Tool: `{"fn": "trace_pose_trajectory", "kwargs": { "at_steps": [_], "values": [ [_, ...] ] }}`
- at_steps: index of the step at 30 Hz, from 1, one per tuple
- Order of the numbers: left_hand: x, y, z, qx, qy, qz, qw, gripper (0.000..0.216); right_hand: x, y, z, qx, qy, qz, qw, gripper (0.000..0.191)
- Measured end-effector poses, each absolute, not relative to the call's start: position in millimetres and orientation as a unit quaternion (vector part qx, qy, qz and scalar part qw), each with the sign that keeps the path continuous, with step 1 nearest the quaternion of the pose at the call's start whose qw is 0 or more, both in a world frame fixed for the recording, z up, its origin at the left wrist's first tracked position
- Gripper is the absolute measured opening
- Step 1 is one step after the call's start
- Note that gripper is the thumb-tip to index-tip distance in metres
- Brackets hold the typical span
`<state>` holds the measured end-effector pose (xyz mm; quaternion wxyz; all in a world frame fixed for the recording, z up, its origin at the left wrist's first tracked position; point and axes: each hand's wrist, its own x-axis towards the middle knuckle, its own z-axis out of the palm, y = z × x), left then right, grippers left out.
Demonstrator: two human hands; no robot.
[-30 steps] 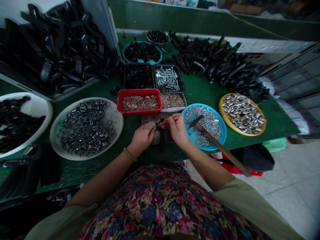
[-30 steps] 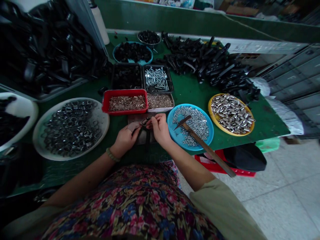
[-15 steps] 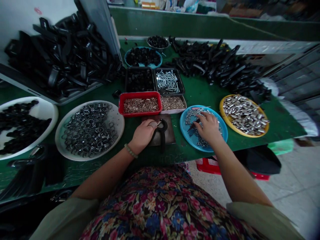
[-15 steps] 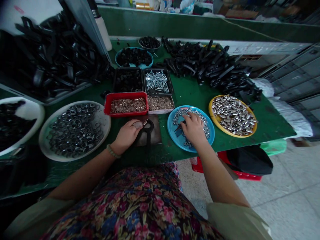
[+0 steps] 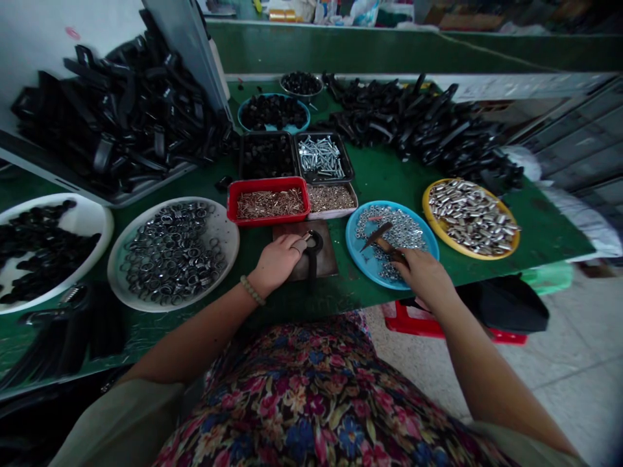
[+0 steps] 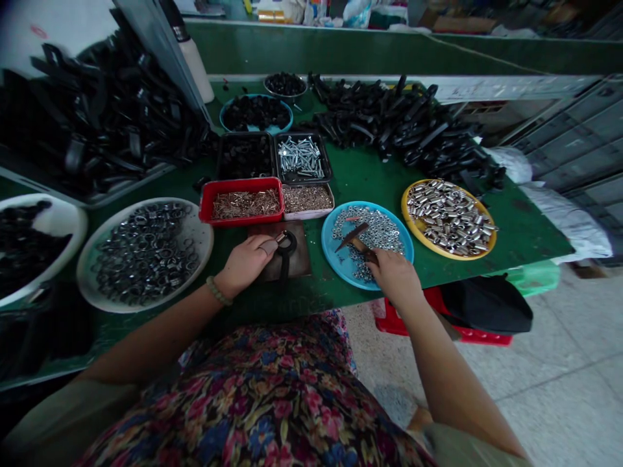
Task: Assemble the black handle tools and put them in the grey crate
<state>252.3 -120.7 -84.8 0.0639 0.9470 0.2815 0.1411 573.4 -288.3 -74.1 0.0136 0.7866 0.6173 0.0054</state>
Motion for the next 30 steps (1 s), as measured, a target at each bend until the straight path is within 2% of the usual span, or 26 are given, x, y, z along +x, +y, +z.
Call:
{"fn": "trace_pose_trajectory", "kwargs": {
  "at_steps": [3, 8, 11, 14, 16, 19, 23, 27, 30],
  "values": [
    [252, -122, -81, 0.949, 0.274, 0.137, 0.078, 0.020, 556, -290, -64, 0.810, 0.586, 0.001, 0.004, 0.036],
    [246, -129, -69, 0.953, 0.279, 0.097, 0.069, 0.024, 500, -271, -46, 0.785, 0.586, -0.095, -0.174, 0.043],
    [242, -133, -67, 0.945, 0.303, 0.074, 0.093, 0.030, 468, -250, -36, 0.733, 0.625, -0.164, -0.213, 0.045],
    [240, -136, -70, 0.939, 0.314, 0.072, 0.121, 0.033, 449, -232, -27, 0.705, 0.640, -0.167, -0.255, 0.050],
    [239, -136, -72, 0.938, 0.313, 0.078, 0.128, 0.033, 443, -225, -22, 0.709, 0.635, -0.169, -0.254, 0.050],
    [239, -135, -74, 0.938, 0.310, 0.085, 0.132, 0.032, 440, -219, -18, 0.715, 0.641, -0.196, -0.197, 0.047],
    [241, -135, -74, 0.939, 0.304, 0.092, 0.130, 0.033, 439, -215, -21, 0.733, 0.625, -0.165, -0.213, 0.047],
    [240, -139, -75, 0.933, 0.320, 0.085, 0.143, 0.033, 438, -216, -21, 0.721, 0.646, -0.204, -0.146, 0.046],
    [229, -130, -66, 0.906, 0.352, 0.138, 0.191, 0.042, 436, -227, -13, 0.708, 0.647, -0.175, -0.223, 0.047]
  ]
}}
